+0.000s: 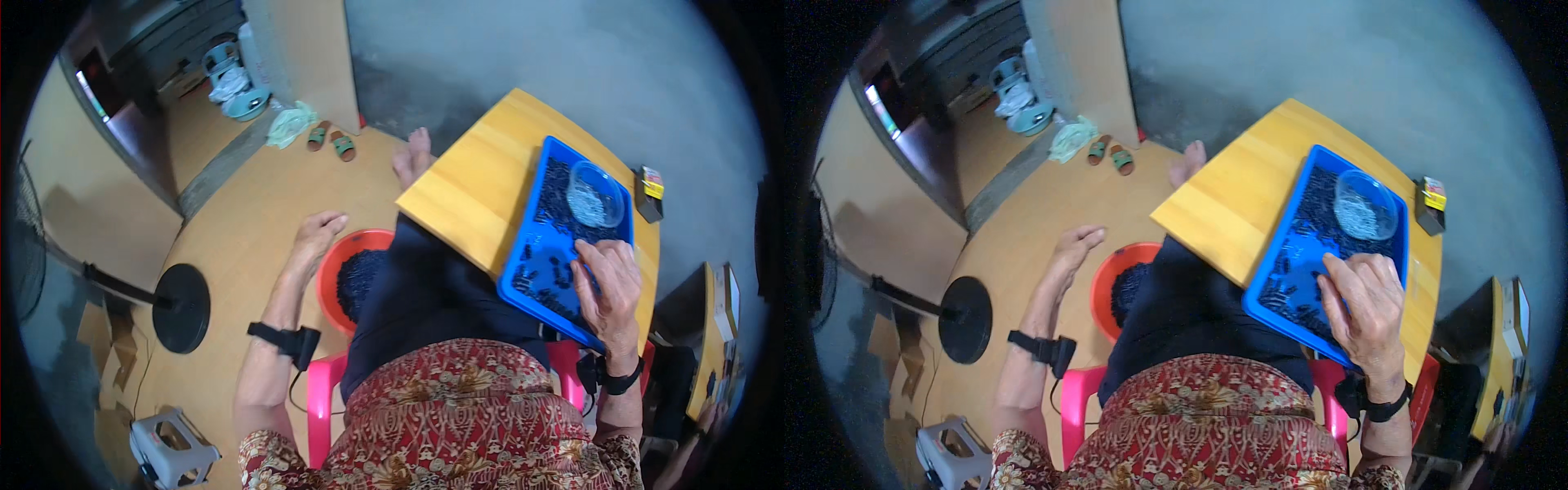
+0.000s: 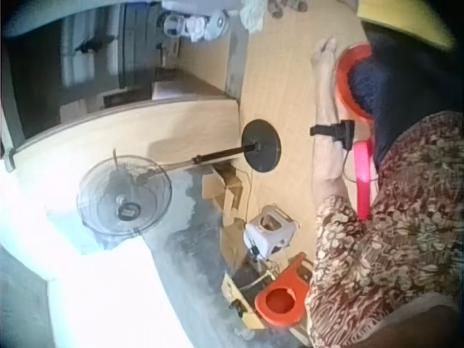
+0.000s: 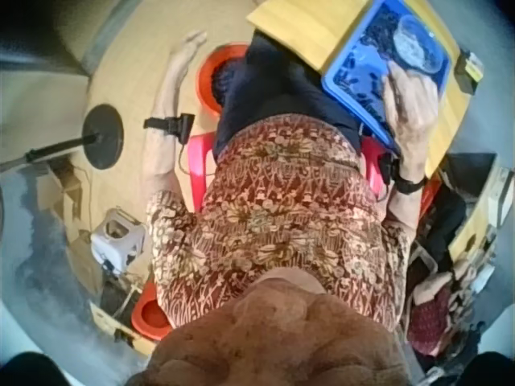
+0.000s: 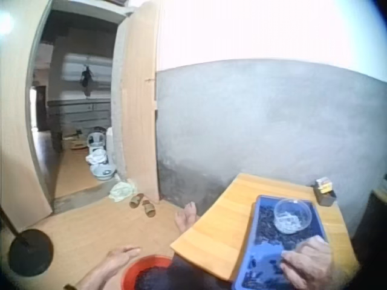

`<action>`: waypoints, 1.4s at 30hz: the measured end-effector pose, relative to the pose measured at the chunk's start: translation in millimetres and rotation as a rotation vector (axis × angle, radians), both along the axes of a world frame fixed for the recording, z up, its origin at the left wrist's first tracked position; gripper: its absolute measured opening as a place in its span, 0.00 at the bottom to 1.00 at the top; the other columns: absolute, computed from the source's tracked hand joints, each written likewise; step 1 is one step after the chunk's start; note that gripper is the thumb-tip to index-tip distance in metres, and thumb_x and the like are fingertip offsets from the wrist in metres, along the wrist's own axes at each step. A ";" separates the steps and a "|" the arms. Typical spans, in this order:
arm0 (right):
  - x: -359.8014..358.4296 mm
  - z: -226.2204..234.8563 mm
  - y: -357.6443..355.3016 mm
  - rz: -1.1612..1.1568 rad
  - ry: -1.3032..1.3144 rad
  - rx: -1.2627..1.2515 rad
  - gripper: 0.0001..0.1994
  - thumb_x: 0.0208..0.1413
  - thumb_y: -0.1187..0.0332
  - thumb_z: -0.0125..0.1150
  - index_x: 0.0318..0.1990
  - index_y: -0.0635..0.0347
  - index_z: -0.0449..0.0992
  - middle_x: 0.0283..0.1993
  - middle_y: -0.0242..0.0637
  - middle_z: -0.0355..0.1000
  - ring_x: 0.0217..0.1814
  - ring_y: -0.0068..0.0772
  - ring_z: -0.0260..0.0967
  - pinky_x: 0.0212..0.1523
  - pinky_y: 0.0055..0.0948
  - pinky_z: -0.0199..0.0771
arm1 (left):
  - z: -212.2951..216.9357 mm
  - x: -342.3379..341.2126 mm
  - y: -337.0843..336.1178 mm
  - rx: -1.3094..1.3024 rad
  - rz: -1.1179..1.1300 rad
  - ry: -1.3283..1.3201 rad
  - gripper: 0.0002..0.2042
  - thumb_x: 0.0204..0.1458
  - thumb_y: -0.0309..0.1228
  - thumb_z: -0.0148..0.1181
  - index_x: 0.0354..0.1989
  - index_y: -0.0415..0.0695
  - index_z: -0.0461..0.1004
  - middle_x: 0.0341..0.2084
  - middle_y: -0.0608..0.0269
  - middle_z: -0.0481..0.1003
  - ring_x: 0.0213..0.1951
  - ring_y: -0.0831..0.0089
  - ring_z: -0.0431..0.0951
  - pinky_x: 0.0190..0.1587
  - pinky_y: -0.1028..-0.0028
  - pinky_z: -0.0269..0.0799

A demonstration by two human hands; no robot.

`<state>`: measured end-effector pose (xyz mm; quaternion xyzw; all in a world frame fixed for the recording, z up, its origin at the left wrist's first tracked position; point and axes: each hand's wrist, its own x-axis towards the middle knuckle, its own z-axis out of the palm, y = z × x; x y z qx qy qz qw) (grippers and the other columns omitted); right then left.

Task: Sorting small black plastic components on a blue tray and putting specific ones into a small bowl.

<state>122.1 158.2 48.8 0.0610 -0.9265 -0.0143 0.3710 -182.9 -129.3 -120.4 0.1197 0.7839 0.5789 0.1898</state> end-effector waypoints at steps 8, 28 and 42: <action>35.6 10.1 60.1 -0.176 0.013 0.060 0.09 0.46 0.77 0.68 0.36 0.63 0.77 0.28 0.40 0.71 0.31 0.41 0.69 0.33 0.37 0.67 | 43.3 24.6 6.4 -0.001 -0.062 -0.112 0.16 0.56 0.44 0.61 0.48 0.50 0.77 0.40 0.68 0.80 0.46 0.80 0.76 0.53 0.73 0.63; 0.4 -21.1 134.2 -0.226 -0.817 -0.099 0.05 0.50 0.71 0.61 0.32 0.63 0.75 0.34 0.48 0.75 0.39 0.53 0.75 0.40 0.47 0.75 | 159.4 149.9 129.3 0.366 -0.672 -0.370 0.09 0.58 0.26 0.59 0.43 0.35 0.78 0.39 0.57 0.80 0.45 0.71 0.79 0.55 0.72 0.70; -12.7 -43.1 131.9 -0.149 -0.872 -0.038 0.13 0.47 0.72 0.65 0.42 0.63 0.76 0.38 0.47 0.73 0.45 0.52 0.73 0.45 0.44 0.75 | 140.9 158.9 143.5 0.409 -0.683 -0.371 0.10 0.58 0.28 0.60 0.43 0.36 0.78 0.39 0.58 0.80 0.44 0.71 0.79 0.54 0.72 0.70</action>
